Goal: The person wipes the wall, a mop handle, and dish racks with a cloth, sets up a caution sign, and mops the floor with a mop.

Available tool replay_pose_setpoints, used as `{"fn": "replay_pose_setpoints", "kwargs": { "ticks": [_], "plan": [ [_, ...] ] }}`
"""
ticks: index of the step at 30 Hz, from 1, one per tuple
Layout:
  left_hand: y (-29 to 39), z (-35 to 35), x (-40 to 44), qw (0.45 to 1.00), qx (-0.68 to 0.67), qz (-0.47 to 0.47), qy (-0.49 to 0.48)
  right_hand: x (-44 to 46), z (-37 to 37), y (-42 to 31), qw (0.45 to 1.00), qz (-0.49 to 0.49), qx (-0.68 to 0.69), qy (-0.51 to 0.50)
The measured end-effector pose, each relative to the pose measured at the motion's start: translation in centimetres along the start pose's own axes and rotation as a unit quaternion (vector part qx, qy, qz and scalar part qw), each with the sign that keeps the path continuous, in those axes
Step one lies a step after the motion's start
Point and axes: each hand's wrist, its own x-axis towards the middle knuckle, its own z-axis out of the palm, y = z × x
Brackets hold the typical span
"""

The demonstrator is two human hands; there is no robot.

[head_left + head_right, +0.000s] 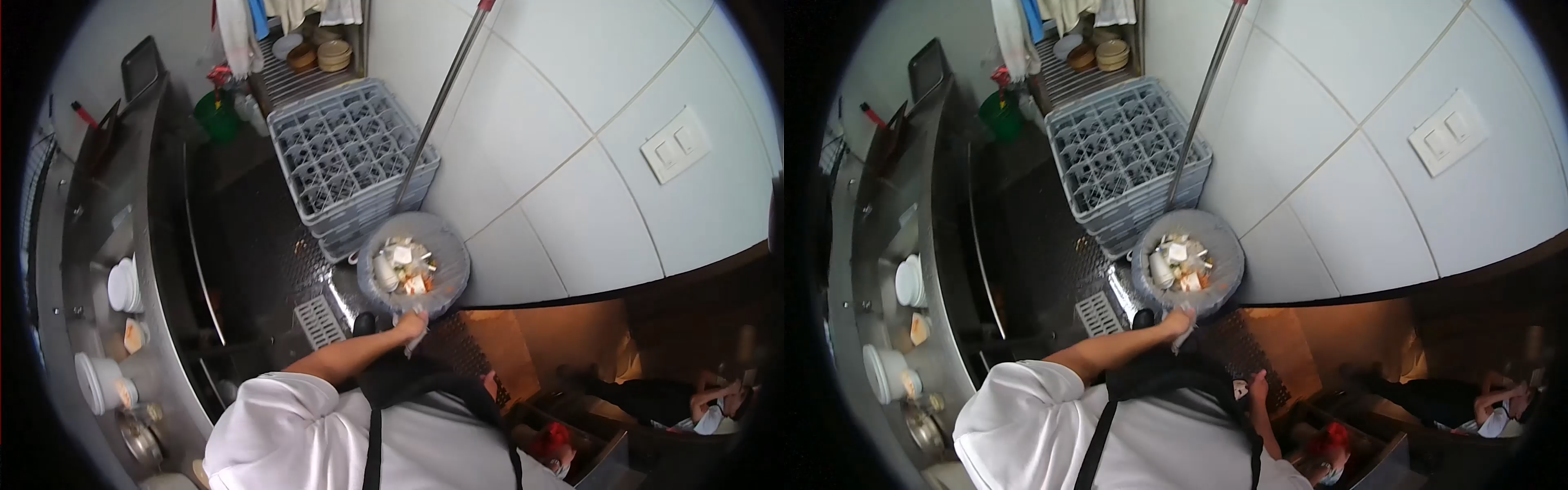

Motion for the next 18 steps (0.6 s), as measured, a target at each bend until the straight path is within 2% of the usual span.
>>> {"fn": "replay_pose_setpoints", "kwargs": {
  "ticks": [1,2,3,4,6,8,9,10,12,13,14,15,16,17,18],
  "plan": [
    [1.4,-3.1,-1.9,0.996,-0.006,-0.02,-0.084,-0.4,-0.1,-0.2,0.998,-0.028,-0.041,-0.029],
    [-2.6,-2.4,-0.3,0.992,-0.103,-0.034,-0.067,-0.1,0.1,-0.9,0.993,-0.062,-0.083,-0.061],
    [-4.8,-2.6,-0.3,0.989,-0.146,0.012,0.01,0.4,1.1,-2.5,0.983,-0.099,-0.118,-0.097],
    [-5.2,-4.4,-0.9,0.995,-0.011,0.008,0.103,1.5,2.3,-4.1,0.97,-0.145,-0.145,-0.133],
    [-6.2,-7.2,-2.4,0.978,-0.127,-0.036,0.161,2.9,4.4,-6.5,0.933,-0.226,-0.195,-0.202],
    [-3.5,-10.1,-5.4,0.948,-0.244,-0.108,0.172,2.2,7.1,-11.0,0.913,-0.288,-0.105,-0.271],
    [-2.6,-10.9,-6.7,0.921,-0.342,-0.102,0.155,1.0,8.5,-13.7,0.89,-0.329,-0.112,-0.295],
    [-3.7,-11.1,-6.9,0.931,-0.315,-0.103,0.15,-0.4,9.8,-16.6,0.865,-0.373,-0.115,-0.316],
    [-2.8,-10.7,-8.2,0.91,-0.372,-0.097,0.151,-5.5,11.6,-22.6,0.852,-0.282,-0.125,-0.422],
    [-1.9,-10.3,-9.0,0.888,-0.439,-0.068,0.121,-6.1,13.5,-22.3,0.826,-0.344,-0.113,-0.432],
    [-2.2,-9.4,-8.8,0.891,-0.448,-0.024,0.067,-7.4,15.2,-22.3,0.787,-0.419,-0.098,-0.443],
    [-0.6,-8.2,-9.6,0.868,-0.494,-0.031,0.035,-8.6,16.9,-22.2,0.743,-0.49,-0.079,-0.449],
    [2.6,-7.9,-11.1,0.825,-0.559,-0.066,-0.055,-11.0,17.7,-22.8,0.704,-0.544,-0.1,-0.445],
    [5.1,-7.5,-12.5,0.77,-0.609,-0.113,-0.153,-11.4,18.8,-22.5,0.692,-0.579,-0.103,-0.42],
    [4.3,-6.7,-12.2,0.769,-0.601,-0.132,-0.17,-11.8,19.8,-21.8,0.678,-0.611,-0.104,-0.395]
  ]
}}
